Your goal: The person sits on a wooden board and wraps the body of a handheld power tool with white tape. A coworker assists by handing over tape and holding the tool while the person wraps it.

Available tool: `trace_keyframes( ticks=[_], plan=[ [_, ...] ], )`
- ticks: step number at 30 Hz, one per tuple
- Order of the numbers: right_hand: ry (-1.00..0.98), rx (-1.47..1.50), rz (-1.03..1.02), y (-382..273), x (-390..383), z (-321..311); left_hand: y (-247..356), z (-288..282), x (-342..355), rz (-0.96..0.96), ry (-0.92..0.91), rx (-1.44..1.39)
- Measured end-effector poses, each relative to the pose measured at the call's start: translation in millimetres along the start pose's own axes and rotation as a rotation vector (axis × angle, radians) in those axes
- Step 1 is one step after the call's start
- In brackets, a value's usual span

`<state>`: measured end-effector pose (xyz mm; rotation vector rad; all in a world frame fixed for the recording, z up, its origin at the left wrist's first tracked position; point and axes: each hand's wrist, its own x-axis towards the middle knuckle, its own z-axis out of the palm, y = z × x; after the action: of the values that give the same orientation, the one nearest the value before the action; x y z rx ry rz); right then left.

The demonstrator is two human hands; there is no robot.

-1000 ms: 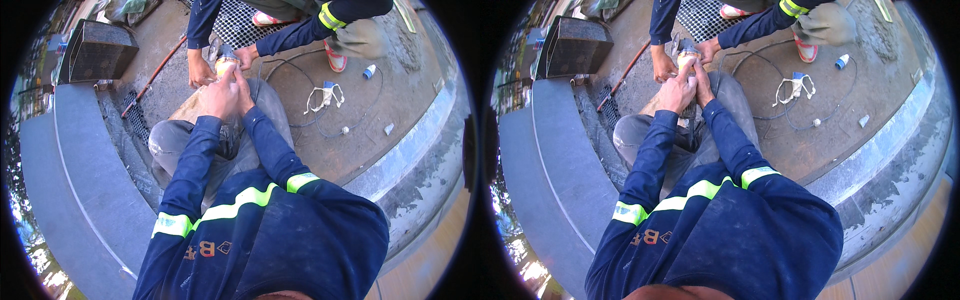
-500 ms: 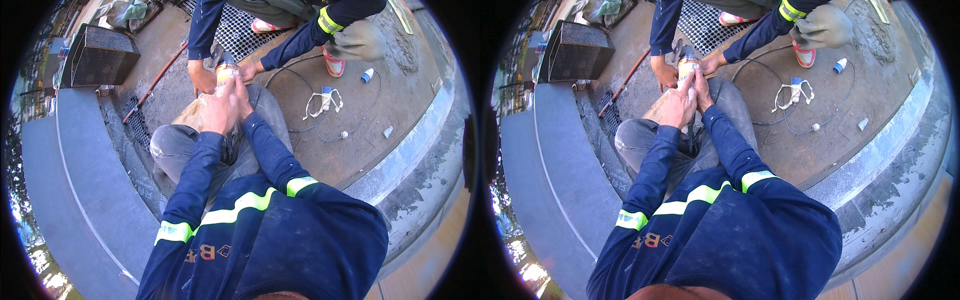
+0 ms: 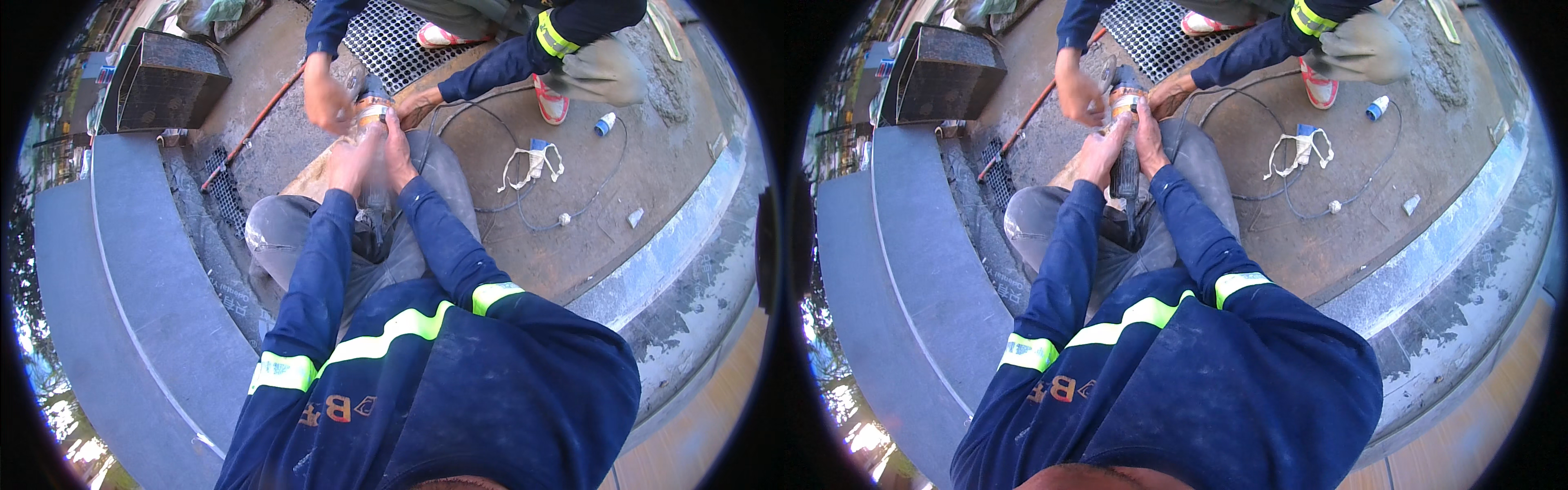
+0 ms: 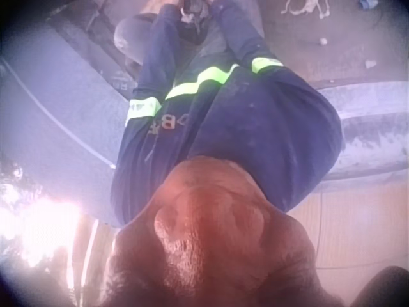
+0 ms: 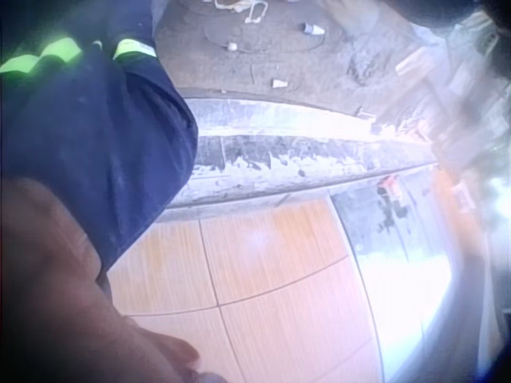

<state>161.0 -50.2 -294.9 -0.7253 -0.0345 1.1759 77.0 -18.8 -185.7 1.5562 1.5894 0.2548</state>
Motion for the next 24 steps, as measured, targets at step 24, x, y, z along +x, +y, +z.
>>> trace_keyframes(
  ticks=[24],
  plan=[
    [0.075, -0.812, -0.419, 7.6, -2.8, 5.8, 0.5, 23.2, 17.3, 0.145, 0.22, 0.217]
  ],
)
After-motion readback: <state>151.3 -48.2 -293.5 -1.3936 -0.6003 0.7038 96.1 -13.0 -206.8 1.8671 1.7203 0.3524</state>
